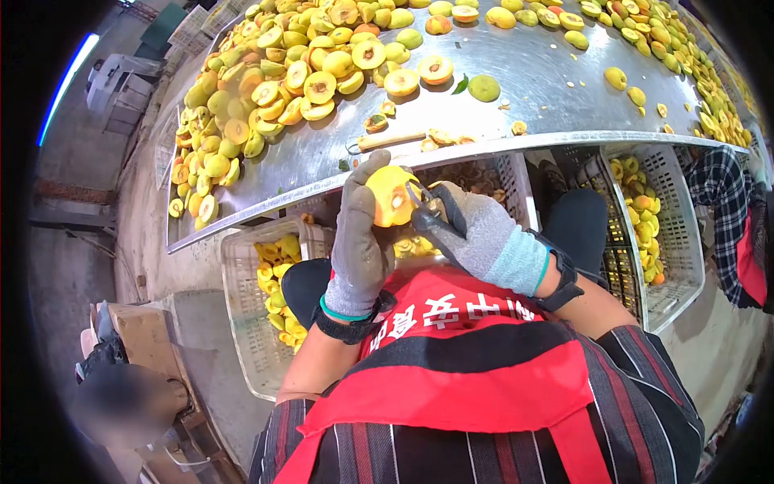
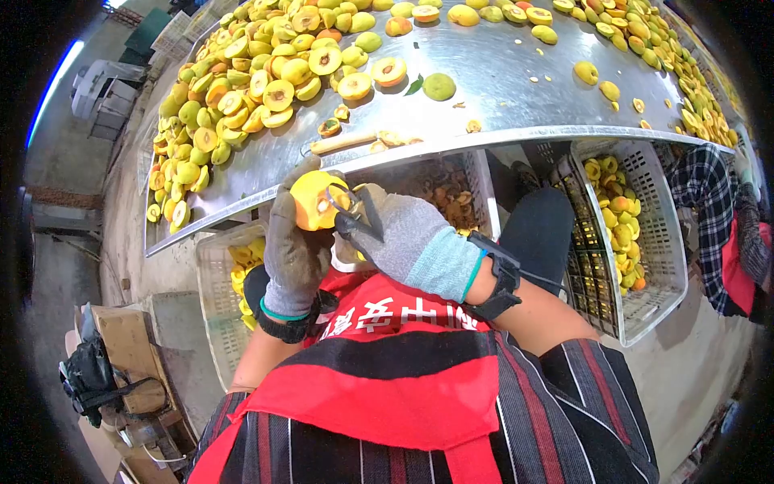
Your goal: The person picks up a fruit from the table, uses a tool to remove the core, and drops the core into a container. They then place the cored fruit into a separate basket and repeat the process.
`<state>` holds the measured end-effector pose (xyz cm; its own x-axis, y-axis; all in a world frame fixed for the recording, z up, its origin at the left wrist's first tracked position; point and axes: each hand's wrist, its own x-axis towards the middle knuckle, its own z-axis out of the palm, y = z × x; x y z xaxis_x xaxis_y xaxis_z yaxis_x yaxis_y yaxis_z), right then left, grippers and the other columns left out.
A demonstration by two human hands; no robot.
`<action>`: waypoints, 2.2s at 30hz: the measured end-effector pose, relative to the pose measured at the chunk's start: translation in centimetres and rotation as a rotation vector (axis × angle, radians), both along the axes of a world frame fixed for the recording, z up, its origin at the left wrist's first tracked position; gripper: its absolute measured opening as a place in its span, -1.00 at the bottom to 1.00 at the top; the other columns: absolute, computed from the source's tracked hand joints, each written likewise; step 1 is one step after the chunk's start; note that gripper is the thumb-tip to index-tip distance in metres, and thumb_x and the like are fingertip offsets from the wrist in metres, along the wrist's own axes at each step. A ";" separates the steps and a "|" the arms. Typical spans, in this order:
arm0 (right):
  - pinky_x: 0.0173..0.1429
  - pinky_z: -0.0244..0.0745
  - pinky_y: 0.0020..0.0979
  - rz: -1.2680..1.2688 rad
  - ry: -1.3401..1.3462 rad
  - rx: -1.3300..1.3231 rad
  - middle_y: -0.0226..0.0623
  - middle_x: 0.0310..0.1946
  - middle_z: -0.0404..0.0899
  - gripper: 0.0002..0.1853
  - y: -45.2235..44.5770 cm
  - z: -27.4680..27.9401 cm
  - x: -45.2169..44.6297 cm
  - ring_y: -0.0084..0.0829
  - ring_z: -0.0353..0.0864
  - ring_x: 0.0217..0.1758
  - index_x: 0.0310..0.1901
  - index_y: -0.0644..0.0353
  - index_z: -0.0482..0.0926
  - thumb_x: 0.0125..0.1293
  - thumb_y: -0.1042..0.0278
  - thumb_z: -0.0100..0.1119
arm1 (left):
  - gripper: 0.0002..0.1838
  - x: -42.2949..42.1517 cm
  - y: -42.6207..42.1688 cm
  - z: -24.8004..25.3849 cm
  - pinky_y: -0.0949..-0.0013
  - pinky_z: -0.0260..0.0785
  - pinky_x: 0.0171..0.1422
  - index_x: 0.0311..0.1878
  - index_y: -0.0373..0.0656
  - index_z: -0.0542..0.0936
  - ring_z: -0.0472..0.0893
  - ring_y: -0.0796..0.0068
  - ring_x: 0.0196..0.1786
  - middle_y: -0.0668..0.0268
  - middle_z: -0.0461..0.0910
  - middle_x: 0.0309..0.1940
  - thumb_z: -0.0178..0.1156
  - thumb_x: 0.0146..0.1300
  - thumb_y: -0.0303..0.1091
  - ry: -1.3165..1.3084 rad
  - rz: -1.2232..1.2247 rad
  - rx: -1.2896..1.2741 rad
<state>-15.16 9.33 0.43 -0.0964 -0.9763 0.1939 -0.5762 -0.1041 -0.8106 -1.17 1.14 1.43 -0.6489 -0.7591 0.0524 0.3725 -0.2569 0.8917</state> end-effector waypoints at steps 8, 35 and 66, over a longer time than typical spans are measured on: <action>-0.39 0.38 -0.19 -0.016 -0.001 0.077 0.02 -0.50 0.50 -0.66 -0.2 0.2 0.9 0.00 0.54 -0.44 -0.07 0.29 0.34 0.26 0.23 0.09 | -0.44 -0.2 0.2 -0.5 0.38 0.33 0.14 0.22 -0.29 0.26 0.46 0.43 0.03 0.17 0.43 -0.01 -0.12 0.37 -0.02 0.029 0.059 -0.131; -0.64 0.22 -0.59 0.466 -1.122 0.489 -0.43 -0.68 0.36 -0.71 0.3 -0.3 1.4 -0.62 0.34 -0.72 -0.29 0.25 0.44 0.35 0.16 -0.04 | -0.57 -0.4 -2.0 -1.1 0.47 0.42 -0.08 -0.04 -0.35 0.52 0.59 0.47 -0.19 0.18 0.60 -0.21 -0.09 0.36 -0.14 -0.167 -0.190 -0.157; -0.66 0.22 -0.53 0.071 -1.595 0.568 -0.36 -0.68 0.34 -0.72 1.5 -6.7 -2.7 -0.53 0.29 -0.77 -0.26 0.25 0.42 0.40 0.18 -0.15 | -0.29 -1.5 -25.0 0.4 0.22 0.25 0.24 0.27 -0.17 0.26 0.40 0.04 0.20 -0.04 0.37 0.16 0.17 0.12 0.00 -1.303 0.201 -1.034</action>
<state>-17.85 10.84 -6.22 0.2086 -0.8941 -0.3963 0.7842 0.3951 -0.4785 -2.69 -23.83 1.79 -0.5618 -0.8223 0.0905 -0.7505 0.5526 0.3626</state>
